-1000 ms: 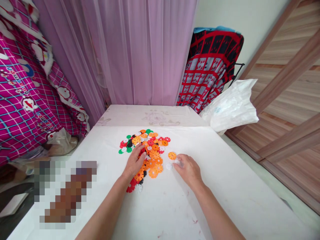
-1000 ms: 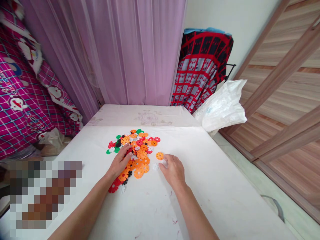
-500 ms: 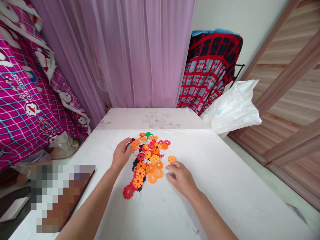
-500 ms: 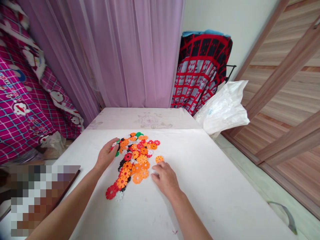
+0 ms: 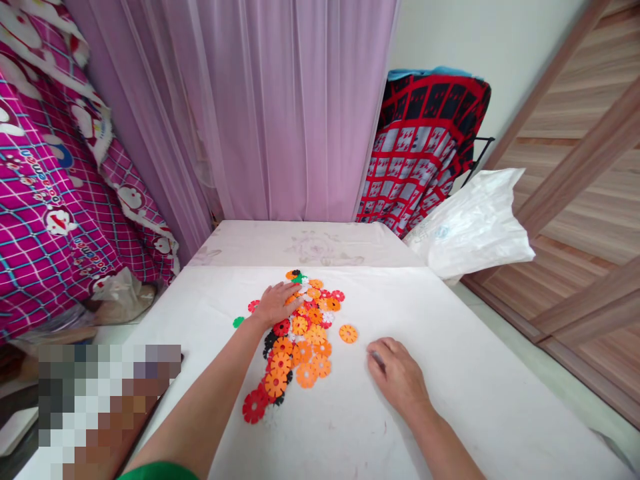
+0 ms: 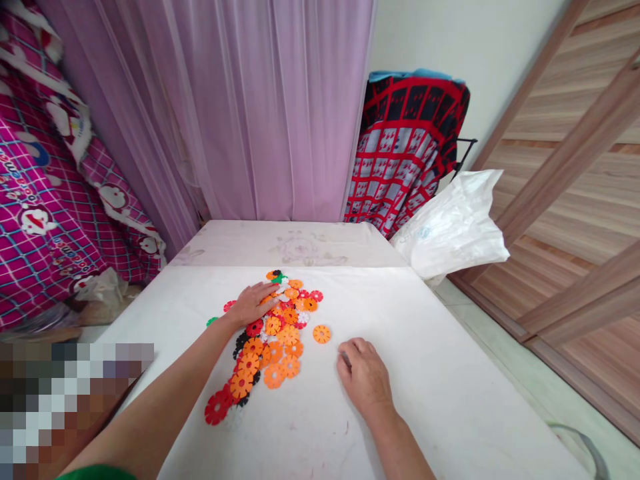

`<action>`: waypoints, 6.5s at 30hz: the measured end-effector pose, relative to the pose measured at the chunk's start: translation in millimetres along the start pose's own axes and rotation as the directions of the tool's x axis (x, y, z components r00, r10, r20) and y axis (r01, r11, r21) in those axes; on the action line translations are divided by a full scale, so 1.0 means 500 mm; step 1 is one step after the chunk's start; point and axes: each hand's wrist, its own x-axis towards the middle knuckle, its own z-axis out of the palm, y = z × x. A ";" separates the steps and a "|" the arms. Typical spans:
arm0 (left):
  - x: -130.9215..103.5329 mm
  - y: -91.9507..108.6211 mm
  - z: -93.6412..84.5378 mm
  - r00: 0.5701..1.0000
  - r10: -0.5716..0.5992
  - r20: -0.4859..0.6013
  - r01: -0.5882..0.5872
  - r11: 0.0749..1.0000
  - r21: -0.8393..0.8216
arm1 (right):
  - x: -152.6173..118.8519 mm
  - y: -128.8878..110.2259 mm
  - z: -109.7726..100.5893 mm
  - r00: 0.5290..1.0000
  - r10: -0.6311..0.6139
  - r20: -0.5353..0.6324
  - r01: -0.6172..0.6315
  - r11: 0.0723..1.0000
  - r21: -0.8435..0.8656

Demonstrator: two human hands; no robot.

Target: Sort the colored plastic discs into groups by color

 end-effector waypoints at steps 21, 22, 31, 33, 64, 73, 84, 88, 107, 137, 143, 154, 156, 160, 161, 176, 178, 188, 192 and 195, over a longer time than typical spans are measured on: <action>-0.290 0.027 0.022 0.999 0.030 -0.011 -0.026 0.952 0.306 | 0.115 -0.049 -0.005 0.976 0.056 0.209 -0.041 0.996 -0.078; -0.271 0.028 0.021 0.999 0.014 -0.033 -0.003 0.953 0.303 | 0.116 -0.039 -0.006 0.977 0.091 0.194 -0.074 0.993 -0.095; -0.229 0.037 0.011 0.990 -0.014 -0.138 0.061 0.937 0.345 | 0.084 -0.072 -0.010 0.998 -0.001 0.055 -0.003 0.998 0.061; -0.270 0.037 0.026 0.992 0.096 -0.076 -0.059 0.918 0.392 | 0.075 -0.106 -0.003 0.996 -0.054 0.068 0.046 0.991 0.122; -0.264 0.031 0.035 0.934 -0.047 -0.354 0.086 0.992 0.096 | 0.125 -0.005 -0.015 0.924 0.255 0.284 -0.238 0.967 -0.093; -0.259 0.014 0.025 0.876 -0.149 -0.458 0.087 0.984 -0.155 | 0.161 -0.023 -0.021 0.921 0.225 0.317 -0.203 0.974 -0.098; -0.261 0.015 0.024 0.887 -0.174 -0.428 0.097 0.976 -0.197 | 0.166 -0.024 -0.013 0.911 0.163 0.380 -0.156 0.986 -0.050; -0.261 0.015 0.024 0.891 -0.187 -0.413 0.110 0.973 -0.203 | 0.177 -0.018 -0.005 0.904 0.156 0.399 -0.145 0.988 -0.057; -0.258 0.019 0.022 0.881 -0.202 -0.427 0.109 0.966 -0.232 | 0.214 -0.107 -0.001 0.902 0.051 0.430 0.043 0.978 -0.206; -0.256 0.017 0.016 0.882 -0.193 -0.431 0.092 0.965 -0.245 | 0.043 0.002 -0.101 0.872 0.283 0.399 -0.281 0.957 -0.065; -0.256 0.021 0.017 0.881 -0.207 -0.425 0.107 0.963 -0.248 | 0.049 -0.005 -0.100 0.870 0.225 0.438 -0.198 0.974 -0.108; -0.256 0.007 0.025 0.877 -0.185 -0.443 0.080 0.966 -0.246 | 0.085 -0.026 -0.043 0.898 0.205 0.390 -0.221 0.975 -0.004; -0.255 0.006 0.027 0.876 -0.189 -0.444 0.080 0.964 -0.252 | 0.085 -0.026 -0.039 0.898 0.216 0.383 -0.236 0.972 0.006; -0.254 0.006 0.030 0.869 -0.201 -0.453 0.083 0.960 -0.266 | 0.082 -0.027 -0.046 0.891 0.210 0.403 -0.232 0.973 0.007; -0.254 0.006 0.031 0.867 -0.206 -0.453 0.085 0.958 -0.273 | 0.083 -0.030 -0.049 0.898 0.206 0.390 -0.225 0.974 0.003; -0.256 0.002 0.040 0.852 -0.241 -0.466 0.088 0.942 -0.325 | 0.190 -0.159 0.013 0.919 -0.058 0.389 0.069 0.997 -0.016; -0.254 0.001 0.042 0.854 -0.232 -0.466 0.084 0.945 -0.318 | 0.197 -0.159 0.018 0.911 -0.075 0.406 0.092 0.995 -0.024; -0.256 0.008 0.037 0.861 -0.211 -0.463 0.057 0.944 -0.325 | 0.202 -0.164 0.027 0.906 -0.091 0.414 0.120 0.992 -0.045; -0.256 0.007 0.035 0.870 -0.214 -0.443 0.068 0.944 -0.324 | 0.204 -0.168 0.032 0.922 -0.042 0.385 0.052 0.999 -0.016; -0.256 0.005 0.034 0.878 -0.209 -0.431 0.071 0.946 -0.315 | 0.200 -0.158 0.033 0.932 -0.017 0.363 0.005 0.999 0.033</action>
